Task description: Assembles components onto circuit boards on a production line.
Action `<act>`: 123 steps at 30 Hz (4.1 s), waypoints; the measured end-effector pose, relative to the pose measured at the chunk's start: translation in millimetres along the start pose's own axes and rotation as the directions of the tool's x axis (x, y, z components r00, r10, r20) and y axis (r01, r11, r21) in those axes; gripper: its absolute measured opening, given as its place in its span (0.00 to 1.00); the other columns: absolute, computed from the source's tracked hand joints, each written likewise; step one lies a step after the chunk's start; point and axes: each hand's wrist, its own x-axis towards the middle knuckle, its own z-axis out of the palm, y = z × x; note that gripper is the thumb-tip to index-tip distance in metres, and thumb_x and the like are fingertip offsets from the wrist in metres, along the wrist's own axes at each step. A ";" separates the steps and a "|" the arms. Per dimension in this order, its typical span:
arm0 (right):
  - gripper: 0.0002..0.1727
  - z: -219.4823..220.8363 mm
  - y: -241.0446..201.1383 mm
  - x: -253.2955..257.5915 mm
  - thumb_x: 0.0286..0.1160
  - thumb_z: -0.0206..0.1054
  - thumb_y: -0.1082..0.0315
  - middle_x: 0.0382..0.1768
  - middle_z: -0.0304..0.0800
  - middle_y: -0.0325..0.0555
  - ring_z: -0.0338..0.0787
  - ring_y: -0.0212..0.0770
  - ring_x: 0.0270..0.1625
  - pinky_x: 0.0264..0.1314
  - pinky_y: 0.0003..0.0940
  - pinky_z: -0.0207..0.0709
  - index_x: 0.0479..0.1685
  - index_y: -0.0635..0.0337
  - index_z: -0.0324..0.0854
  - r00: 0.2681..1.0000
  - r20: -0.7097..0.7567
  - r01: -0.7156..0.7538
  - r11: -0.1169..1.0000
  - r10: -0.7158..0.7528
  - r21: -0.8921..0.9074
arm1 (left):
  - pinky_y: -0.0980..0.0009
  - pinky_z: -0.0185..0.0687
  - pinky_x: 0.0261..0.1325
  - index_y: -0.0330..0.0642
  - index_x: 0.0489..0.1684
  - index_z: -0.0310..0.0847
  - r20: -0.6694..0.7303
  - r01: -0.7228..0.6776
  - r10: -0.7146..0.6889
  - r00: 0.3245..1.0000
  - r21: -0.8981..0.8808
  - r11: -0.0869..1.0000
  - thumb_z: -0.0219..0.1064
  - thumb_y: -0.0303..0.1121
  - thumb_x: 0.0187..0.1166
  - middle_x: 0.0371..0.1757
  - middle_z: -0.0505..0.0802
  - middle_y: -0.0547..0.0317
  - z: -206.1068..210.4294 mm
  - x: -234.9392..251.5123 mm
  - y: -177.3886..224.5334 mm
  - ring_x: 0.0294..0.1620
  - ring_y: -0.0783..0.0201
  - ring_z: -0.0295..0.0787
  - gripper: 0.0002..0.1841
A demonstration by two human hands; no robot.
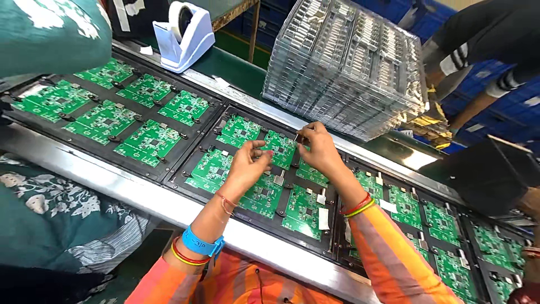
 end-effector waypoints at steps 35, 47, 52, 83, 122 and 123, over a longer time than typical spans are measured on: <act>0.10 17.1 46.6 -11.4 0.74 0.69 0.74 0.48 0.90 0.65 0.88 0.66 0.56 0.61 0.61 0.79 0.48 0.64 0.93 0.997 0.054 -0.055 0.991 0.062 -0.122 | 0.67 0.90 0.50 0.33 0.54 0.85 -0.120 -0.103 0.105 0.987 0.028 0.994 0.63 0.27 0.87 0.48 0.94 0.50 -0.3 40.4 -23.2 0.44 0.62 0.93 0.08; 0.18 9.7 -16.8 -101.8 0.79 0.65 0.62 0.73 0.81 0.67 0.77 0.68 0.78 0.76 0.64 0.71 0.61 0.62 0.90 0.987 0.101 -0.121 0.992 0.123 -0.026 | 0.45 0.77 0.74 0.33 0.63 0.86 0.239 -0.567 0.645 0.726 0.739 0.365 0.61 0.27 0.85 0.65 0.89 0.38 -39.1 165.8 150.0 0.68 0.43 0.86 0.14; 0.14 15.8 -6.3 -118.7 0.74 0.70 0.66 0.66 0.87 0.64 0.83 0.67 0.72 0.73 0.63 0.75 0.52 0.63 0.93 0.993 -0.056 -0.101 0.993 0.105 0.064 | 0.39 0.56 0.86 0.30 0.76 0.77 0.483 -0.518 0.303 0.822 0.854 0.045 0.71 0.27 0.78 0.83 0.77 0.39 -34.0 248.2 209.4 0.85 0.36 0.67 0.26; 0.09 13.6 3.1 -126.4 0.72 0.70 0.69 0.49 0.92 0.53 0.92 0.53 0.53 0.56 0.52 0.87 0.42 0.63 0.93 0.968 -0.236 -0.068 0.992 0.091 0.104 | 0.63 0.84 0.63 0.30 0.62 0.85 0.314 -0.542 0.443 0.840 0.508 0.669 0.72 0.29 0.78 0.56 0.93 0.47 -38.4 157.8 173.6 0.53 0.63 0.90 0.18; 0.05 27.4 -43.8 -86.1 0.72 0.75 0.70 0.52 0.90 0.60 0.88 0.61 0.55 0.57 0.56 0.81 0.37 0.64 0.92 0.997 0.083 0.005 1.000 -0.003 -0.026 | 0.69 0.89 0.63 0.34 0.55 0.80 0.314 0.327 -0.162 0.935 -0.597 0.733 0.52 0.20 0.88 0.50 0.95 0.48 -33.5 40.8 -9.2 0.53 0.60 0.96 0.10; 0.06 23.2 -44.2 -85.0 0.73 0.74 0.69 0.55 0.89 0.61 0.87 0.62 0.58 0.59 0.57 0.80 0.39 0.64 0.92 0.995 0.103 -0.008 1.000 0.011 -0.030 | 0.69 0.89 0.63 0.34 0.53 0.81 0.322 0.334 -0.163 0.932 -0.596 0.730 0.52 0.20 0.88 0.50 0.95 0.48 -33.4 40.5 -9.3 0.53 0.60 0.96 0.11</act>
